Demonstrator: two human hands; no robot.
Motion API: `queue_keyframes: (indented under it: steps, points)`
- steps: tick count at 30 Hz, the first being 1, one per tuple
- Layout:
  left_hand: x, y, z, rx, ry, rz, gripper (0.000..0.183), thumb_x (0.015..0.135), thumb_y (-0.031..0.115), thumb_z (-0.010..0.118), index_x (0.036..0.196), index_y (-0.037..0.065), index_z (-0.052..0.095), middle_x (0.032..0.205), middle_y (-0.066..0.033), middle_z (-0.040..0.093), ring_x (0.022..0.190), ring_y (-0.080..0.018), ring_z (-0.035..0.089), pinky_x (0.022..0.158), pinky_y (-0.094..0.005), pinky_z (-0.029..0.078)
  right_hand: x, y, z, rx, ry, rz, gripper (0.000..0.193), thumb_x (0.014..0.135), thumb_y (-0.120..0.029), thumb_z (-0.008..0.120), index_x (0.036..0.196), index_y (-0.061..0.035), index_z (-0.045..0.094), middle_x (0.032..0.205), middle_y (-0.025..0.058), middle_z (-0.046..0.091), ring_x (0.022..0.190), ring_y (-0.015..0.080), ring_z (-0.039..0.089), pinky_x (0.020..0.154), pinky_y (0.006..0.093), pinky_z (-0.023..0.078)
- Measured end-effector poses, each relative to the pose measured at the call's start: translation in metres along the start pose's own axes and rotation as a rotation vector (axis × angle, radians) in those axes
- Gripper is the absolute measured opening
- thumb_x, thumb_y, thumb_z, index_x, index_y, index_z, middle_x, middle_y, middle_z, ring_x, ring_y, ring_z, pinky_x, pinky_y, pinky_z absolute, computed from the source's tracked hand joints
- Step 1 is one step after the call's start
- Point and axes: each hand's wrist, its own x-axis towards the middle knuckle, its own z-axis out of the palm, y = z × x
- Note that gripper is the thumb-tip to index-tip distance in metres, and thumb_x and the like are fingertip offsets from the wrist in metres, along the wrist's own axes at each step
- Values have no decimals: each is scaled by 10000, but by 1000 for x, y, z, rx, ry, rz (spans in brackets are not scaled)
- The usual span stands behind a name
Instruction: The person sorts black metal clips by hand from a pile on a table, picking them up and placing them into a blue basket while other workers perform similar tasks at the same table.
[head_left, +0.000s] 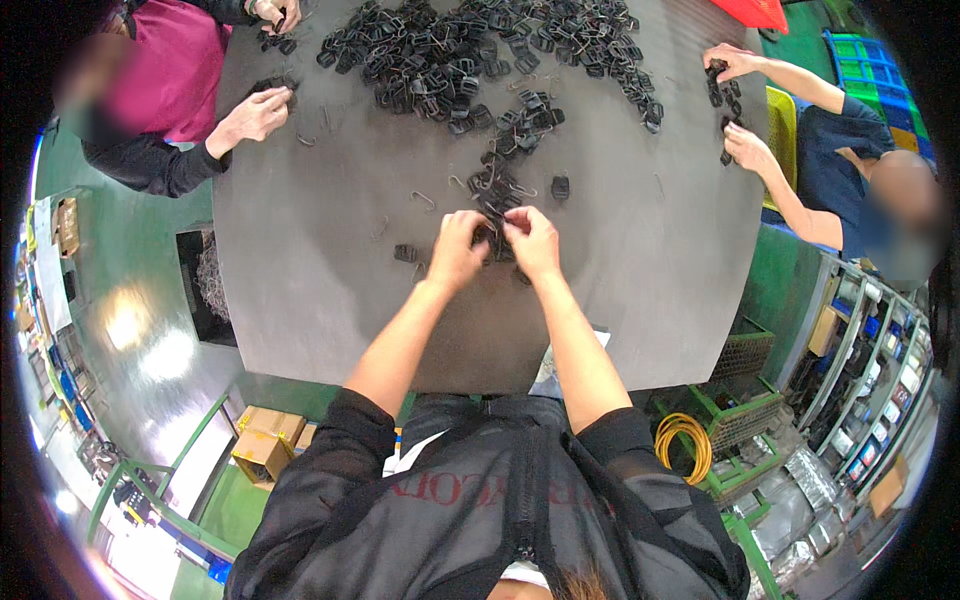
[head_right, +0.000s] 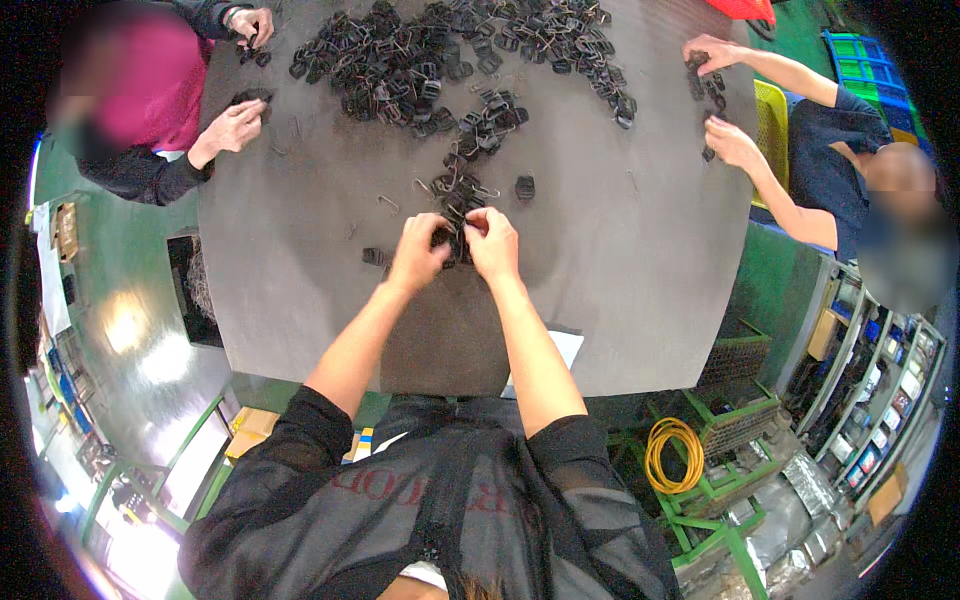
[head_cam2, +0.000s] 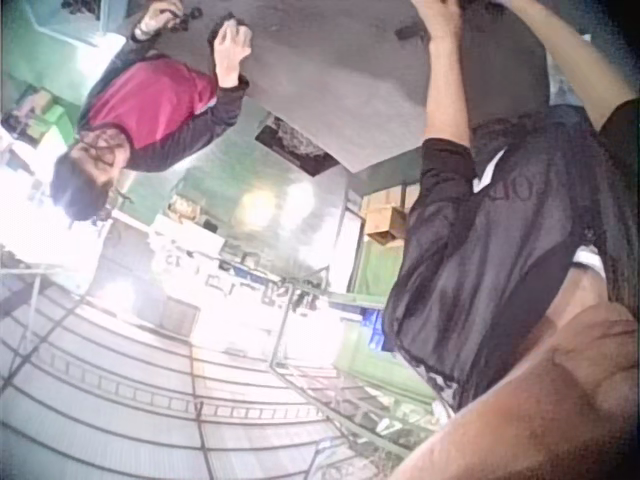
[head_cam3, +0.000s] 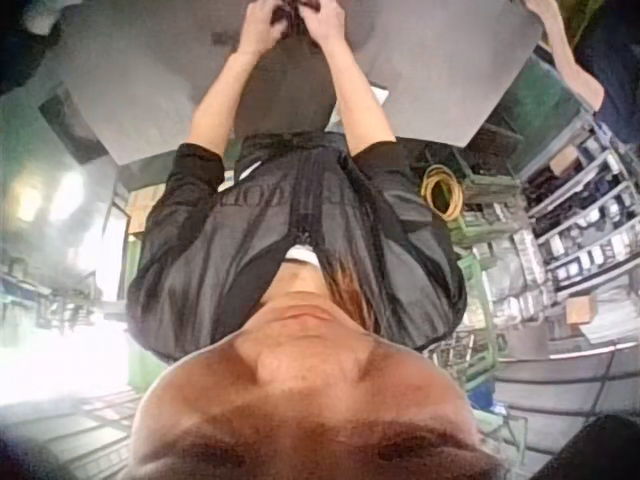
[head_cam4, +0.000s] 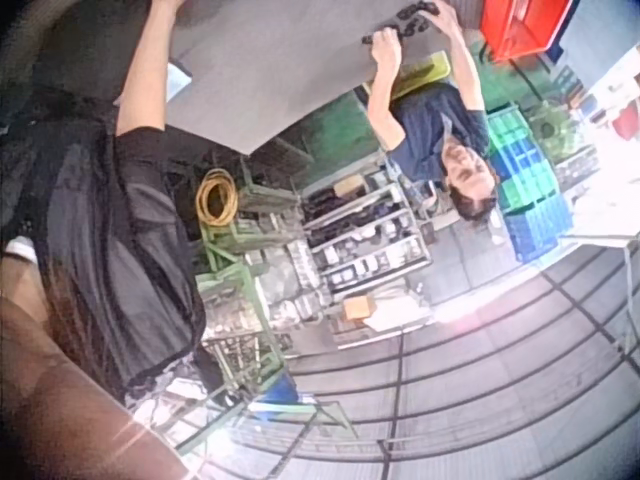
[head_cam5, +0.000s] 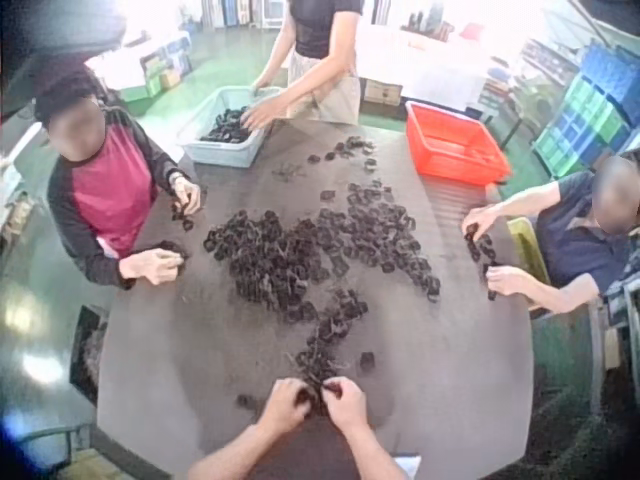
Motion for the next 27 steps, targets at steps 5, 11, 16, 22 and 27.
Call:
queue_keyframes:
  steps: [5, 11, 16, 22, 27]
  points:
    - [0, -3, -46, -381, 9, -363, 247, 819, 107, 633, 1038, 16, 566, 824, -53, 652, 677, -95, 595, 649, -258, 487, 3, -6, -40, 135, 15, 116, 179, 747, -18, 661, 923, -24, 629, 787, 37, 648, 644, 89, 591, 543, 228, 490]
    - [-15, -5, -66, -650, -86, -516, 213, 872, 186, 590, 1056, 83, 615, 850, 22, 623, 723, -63, 557, 632, -217, 457, 4, -9, -69, 306, -200, 239, 243, 749, -42, 663, 988, -43, 622, 797, 7, 617, 662, 69, 564, 557, 204, 441]
    - [-27, -8, -72, -652, -51, -550, 196, 875, 240, 599, 986, 87, 649, 842, 35, 616, 712, -44, 521, 605, -221, 428, 13, -2, -95, 869, -298, 404, 245, 787, -86, 614, 1025, -24, 606, 804, 9, 596, 673, 92, 569, 553, 209, 444]
    - [-24, 2, -78, -529, -32, -563, 255, 890, 294, 591, 1007, 75, 650, 731, 53, 548, 617, -37, 470, 582, -202, 415, 40, 7, -96, 626, -202, 289, 242, 831, -129, 625, 1055, -46, 585, 899, 37, 628, 765, 143, 625, 623, 276, 497]
    - [-21, -4, -94, -1210, -149, -582, 206, 908, 239, 555, 1024, 71, 591, 720, 16, 559, 668, -86, 550, 630, -262, 495, 49, -18, -85, -85, -64, 31, 183, 818, -74, 625, 994, -30, 646, 947, 77, 670, 856, 159, 647, 738, 265, 506]
